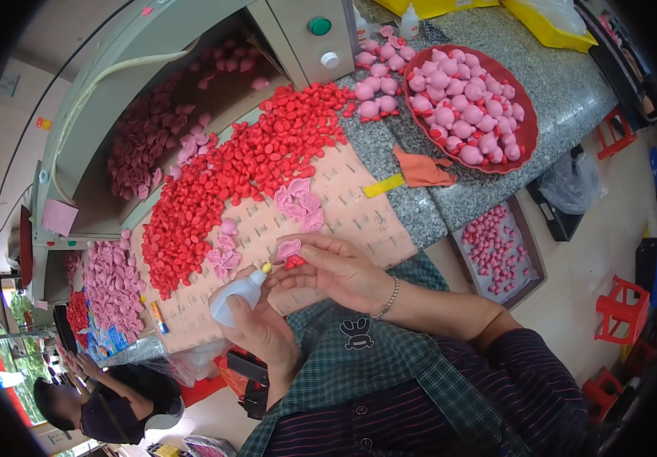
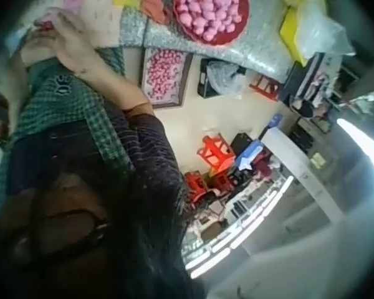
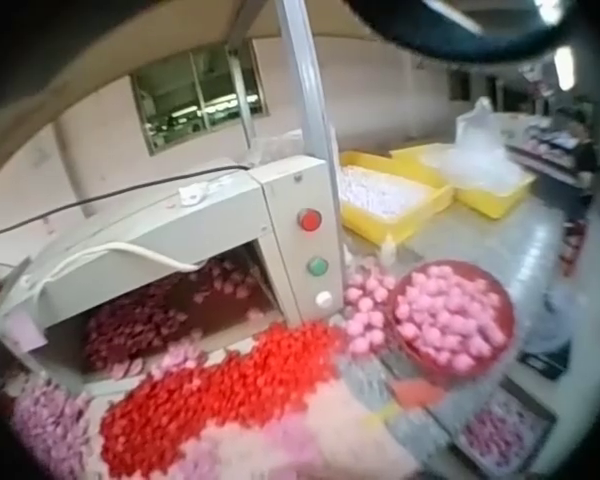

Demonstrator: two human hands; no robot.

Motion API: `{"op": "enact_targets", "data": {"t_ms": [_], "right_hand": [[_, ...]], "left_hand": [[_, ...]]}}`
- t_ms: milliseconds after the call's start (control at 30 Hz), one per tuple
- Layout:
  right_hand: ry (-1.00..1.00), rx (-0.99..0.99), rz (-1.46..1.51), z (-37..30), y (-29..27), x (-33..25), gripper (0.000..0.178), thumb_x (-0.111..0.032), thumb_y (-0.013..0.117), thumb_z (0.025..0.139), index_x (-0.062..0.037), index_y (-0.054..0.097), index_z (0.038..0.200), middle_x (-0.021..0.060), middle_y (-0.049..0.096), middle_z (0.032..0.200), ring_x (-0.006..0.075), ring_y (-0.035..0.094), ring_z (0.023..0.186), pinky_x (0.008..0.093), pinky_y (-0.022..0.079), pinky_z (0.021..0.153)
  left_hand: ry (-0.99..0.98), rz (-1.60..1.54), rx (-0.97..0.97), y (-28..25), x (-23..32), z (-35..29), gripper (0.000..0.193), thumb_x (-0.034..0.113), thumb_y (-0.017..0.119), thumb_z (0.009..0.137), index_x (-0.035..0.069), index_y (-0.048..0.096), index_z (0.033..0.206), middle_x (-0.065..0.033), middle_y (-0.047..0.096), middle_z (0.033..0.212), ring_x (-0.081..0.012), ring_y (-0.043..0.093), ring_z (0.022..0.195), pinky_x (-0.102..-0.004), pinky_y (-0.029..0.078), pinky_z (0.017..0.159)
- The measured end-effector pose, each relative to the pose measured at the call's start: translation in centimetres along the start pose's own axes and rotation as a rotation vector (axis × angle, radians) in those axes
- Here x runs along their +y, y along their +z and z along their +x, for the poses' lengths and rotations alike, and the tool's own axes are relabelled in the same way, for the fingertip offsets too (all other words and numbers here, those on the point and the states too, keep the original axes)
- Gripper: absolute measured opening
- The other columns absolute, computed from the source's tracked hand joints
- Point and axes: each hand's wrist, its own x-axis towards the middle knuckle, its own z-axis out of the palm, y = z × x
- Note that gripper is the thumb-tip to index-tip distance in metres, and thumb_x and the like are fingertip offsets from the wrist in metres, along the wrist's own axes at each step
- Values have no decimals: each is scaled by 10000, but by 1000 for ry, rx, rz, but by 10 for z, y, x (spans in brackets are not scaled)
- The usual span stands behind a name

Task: Assembling small pink plastic toy components at a factory workbench.

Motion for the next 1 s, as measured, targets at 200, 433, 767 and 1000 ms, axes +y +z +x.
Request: {"op": "enact_targets", "data": {"t_ms": [200,433,767,1000], "right_hand": [[7,-7,-37,0,-2,1,419,-187,441,1053,31,424,1411,185,590,1279,302,617,1156,436,490,1023],[10,-20,-45,0,-3,2,415,-183,457,1048,36,438,1400,164,580,1302,287,609,1166,427,488,1030],[11,7,-44,1,-7,6,413,-189,457,1048,36,450,1394,161,565,1325,279,586,1195,444,475,1048],[21,-2,-48,2,-8,6,411,-183,471,1042,32,456,1392,147,555,1339,254,558,1232,454,462,1065]], "left_hand": [[84,109,2,-2,-3,-1,332,211,641,938,-32,460,1073,-283,632,1001,-317,648,930,-419,540,857],[77,124,-28,-4,-2,-1,312,179,638,933,-36,456,1068,-285,633,1007,-313,647,930,-413,543,856],[64,120,-45,-3,-1,0,284,139,628,943,-41,450,1071,-296,632,1022,-315,648,947,-410,546,863],[74,147,-52,-4,-3,1,286,148,633,942,-43,459,1066,-286,636,1025,-306,650,947,-406,545,865]]}}
